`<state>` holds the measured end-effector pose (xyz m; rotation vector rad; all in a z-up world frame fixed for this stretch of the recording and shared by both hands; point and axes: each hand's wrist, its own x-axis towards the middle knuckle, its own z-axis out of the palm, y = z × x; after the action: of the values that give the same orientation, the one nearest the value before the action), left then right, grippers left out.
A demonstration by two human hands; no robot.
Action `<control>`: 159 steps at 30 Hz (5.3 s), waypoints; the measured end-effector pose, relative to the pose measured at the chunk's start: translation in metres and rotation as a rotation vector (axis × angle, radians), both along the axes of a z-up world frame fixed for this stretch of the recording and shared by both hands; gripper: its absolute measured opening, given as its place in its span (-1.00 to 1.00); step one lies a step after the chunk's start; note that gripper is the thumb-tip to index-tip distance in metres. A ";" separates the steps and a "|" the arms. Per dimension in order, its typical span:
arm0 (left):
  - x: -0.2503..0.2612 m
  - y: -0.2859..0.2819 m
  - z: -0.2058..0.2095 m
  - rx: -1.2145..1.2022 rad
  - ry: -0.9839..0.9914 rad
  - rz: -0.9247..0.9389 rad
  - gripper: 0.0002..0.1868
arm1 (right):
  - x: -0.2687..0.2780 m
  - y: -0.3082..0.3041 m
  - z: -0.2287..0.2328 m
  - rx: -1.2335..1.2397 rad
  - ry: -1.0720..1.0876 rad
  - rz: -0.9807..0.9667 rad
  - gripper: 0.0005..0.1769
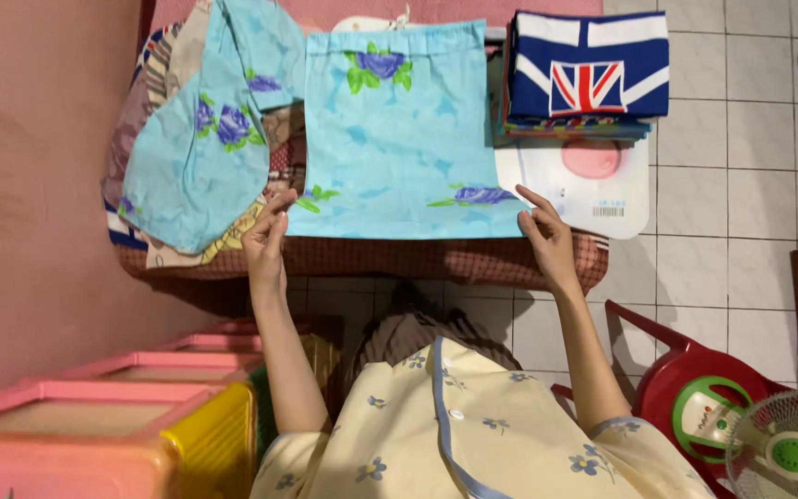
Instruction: Folding blue floral pillowcases on a small white tray table.
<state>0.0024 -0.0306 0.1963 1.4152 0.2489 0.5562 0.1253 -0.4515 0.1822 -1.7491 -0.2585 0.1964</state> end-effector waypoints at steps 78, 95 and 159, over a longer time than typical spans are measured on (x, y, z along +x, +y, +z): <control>0.123 0.066 -0.109 0.037 0.499 0.050 -0.79 | 0.120 0.083 -0.079 -0.542 -0.013 0.030 -0.75; 0.109 0.085 -0.122 0.282 0.456 0.036 -0.86 | 0.102 0.090 -0.114 -0.472 -0.048 -0.093 -0.69; -0.074 -0.049 -0.084 -0.156 0.137 0.094 -0.86 | -0.051 -0.020 0.019 -0.248 -0.197 -0.155 -0.88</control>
<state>-0.0712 -0.0801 0.1123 1.2957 0.4607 0.5057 0.0740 -0.4720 0.2009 -2.0288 -0.2476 -0.0606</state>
